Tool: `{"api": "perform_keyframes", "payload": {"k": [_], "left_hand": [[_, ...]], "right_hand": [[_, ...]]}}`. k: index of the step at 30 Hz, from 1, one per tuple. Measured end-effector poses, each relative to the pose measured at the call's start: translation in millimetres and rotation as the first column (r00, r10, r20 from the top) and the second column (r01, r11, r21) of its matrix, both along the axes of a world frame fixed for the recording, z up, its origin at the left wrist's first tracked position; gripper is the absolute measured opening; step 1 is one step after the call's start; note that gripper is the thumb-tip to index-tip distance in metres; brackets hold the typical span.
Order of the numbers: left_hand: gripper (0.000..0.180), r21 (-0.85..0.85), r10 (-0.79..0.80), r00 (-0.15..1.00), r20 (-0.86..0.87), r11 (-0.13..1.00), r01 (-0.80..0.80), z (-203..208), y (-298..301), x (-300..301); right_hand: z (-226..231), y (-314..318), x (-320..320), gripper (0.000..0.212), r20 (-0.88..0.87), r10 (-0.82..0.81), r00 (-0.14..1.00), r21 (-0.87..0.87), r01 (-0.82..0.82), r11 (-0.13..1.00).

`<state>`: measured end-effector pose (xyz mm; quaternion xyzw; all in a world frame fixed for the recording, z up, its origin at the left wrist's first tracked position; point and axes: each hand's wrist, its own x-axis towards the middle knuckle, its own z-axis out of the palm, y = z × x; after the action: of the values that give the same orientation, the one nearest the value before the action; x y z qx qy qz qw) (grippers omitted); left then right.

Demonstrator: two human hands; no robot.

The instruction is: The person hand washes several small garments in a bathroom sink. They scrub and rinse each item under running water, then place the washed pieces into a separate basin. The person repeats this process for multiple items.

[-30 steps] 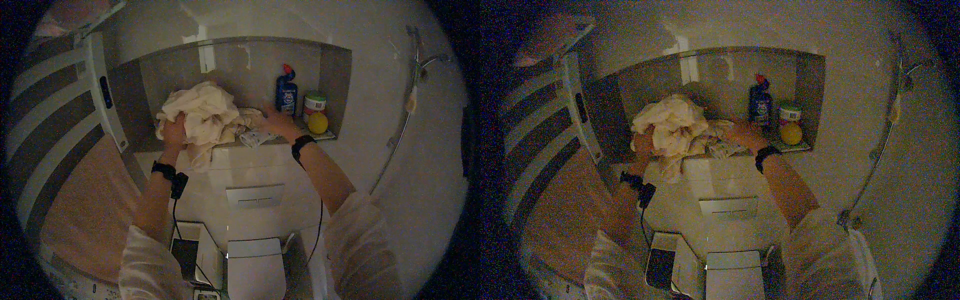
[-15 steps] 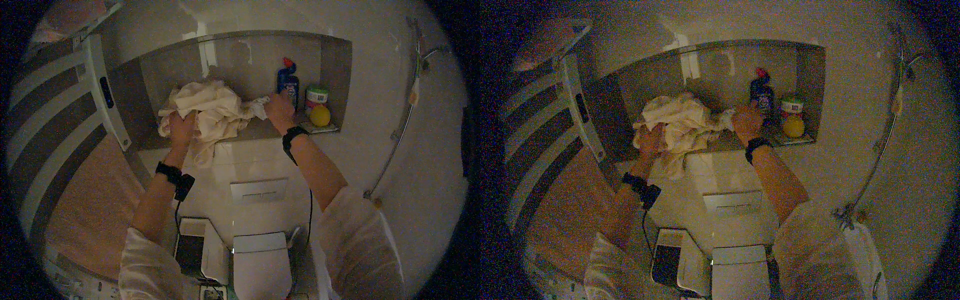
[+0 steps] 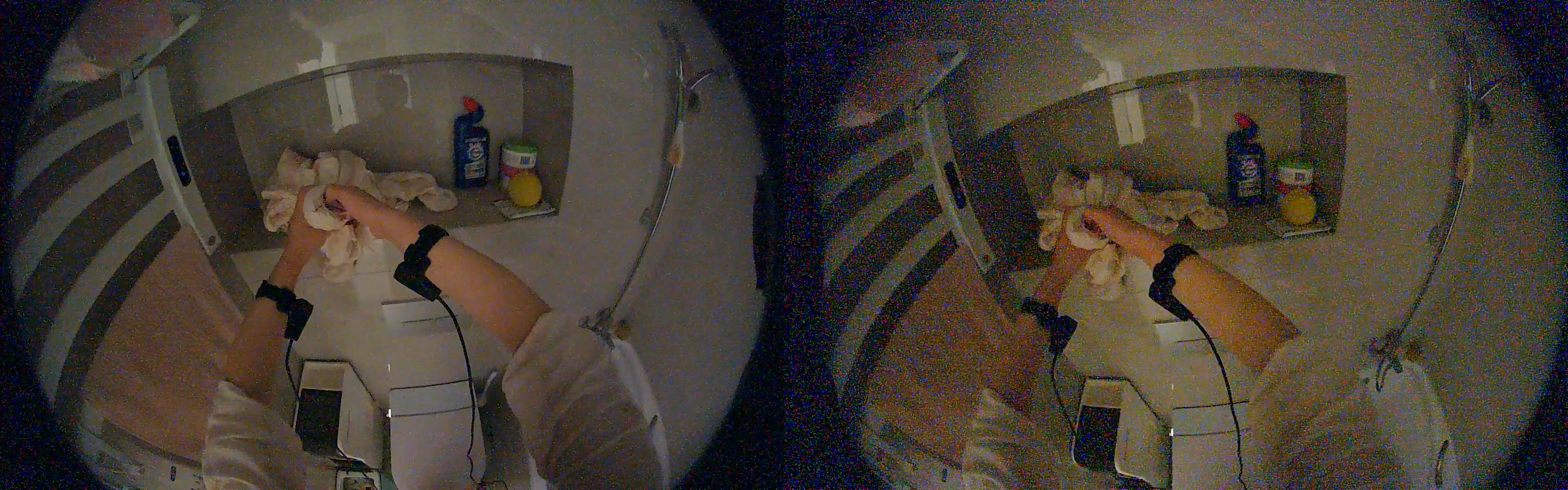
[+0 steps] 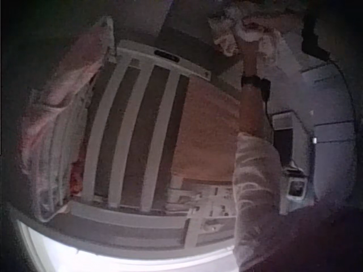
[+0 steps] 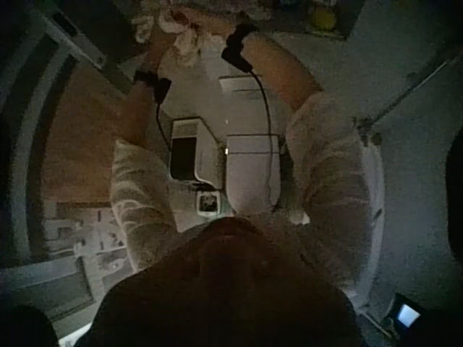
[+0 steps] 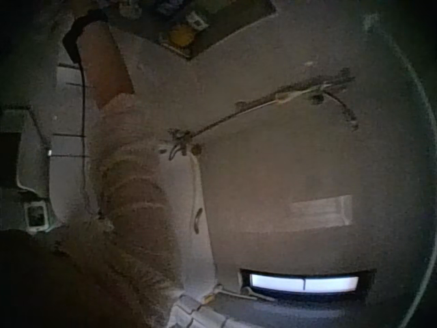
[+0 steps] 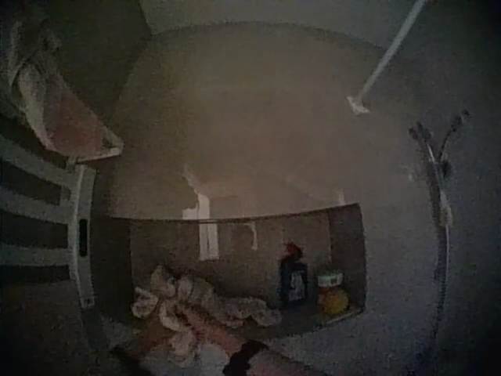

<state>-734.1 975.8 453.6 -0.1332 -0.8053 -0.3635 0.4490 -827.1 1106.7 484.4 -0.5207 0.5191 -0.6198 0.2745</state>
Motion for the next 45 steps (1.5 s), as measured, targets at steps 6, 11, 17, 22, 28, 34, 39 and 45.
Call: {"api": "perform_keyframes", "payload": {"k": [6, 11, 17, 22, 28, 34, 39, 45], "left_hand": [[0.066, 0.179, 0.181, 0.983, 0.019, 0.967, -0.181, -24, -29, -22], [0.088, 0.183, 0.604, 0.797, 0.017, 0.782, -0.596, -13, -65, 16], [0.11, -0.143, 0.742, 0.671, -0.022, 0.662, -0.736, -18, -48, 23], [0.111, -0.341, 0.719, 0.693, 0.052, 0.665, -0.664, -18, -18, 18], [0.099, -0.37, 0.74, 0.654, 0.155, 0.658, -0.656, -11, 8, 19], [0.088, -0.528, 0.786, 0.618, 0.02, 0.533, -0.661, -15, 54, 14], [0.091, -0.434, 0.701, 0.711, 0.047, 0.656, -0.618, -11, 71, 4], [0.084, -0.236, 0.573, 0.721, -0.389, 0.695, -0.679, 0, 63, -14]], "right_hand": [[-8, 3, -21, 0.027, 0.06, -0.502, 0.863, -0.082, 0.506, 0.859], [-15, 55, -71, 0.029, -0.686, -0.698, 0.206, -0.272, 0.817, 0.509], [-28, 7, -3, 0.034, -0.637, -0.561, 0.529, -0.341, 0.459, 0.82], [-2, 5, 12, 0.039, -0.877, -0.443, 0.186, -0.221, 0.662, 0.716], [-4, 60, -43, 0.051, -0.769, -0.637, 0.054, -0.3, 0.849, 0.434], [-30, 53, -95, 0.042, -0.857, -0.515, 0.007, -0.264, 0.852, 0.451], [-24, 83, -112, 0.033, -0.749, -0.662, -0.021, -0.316, 0.89, 0.329], [0, 37, -33, 0.026, -0.668, -0.539, 0.514, -0.182, 0.589, 0.787]]}}
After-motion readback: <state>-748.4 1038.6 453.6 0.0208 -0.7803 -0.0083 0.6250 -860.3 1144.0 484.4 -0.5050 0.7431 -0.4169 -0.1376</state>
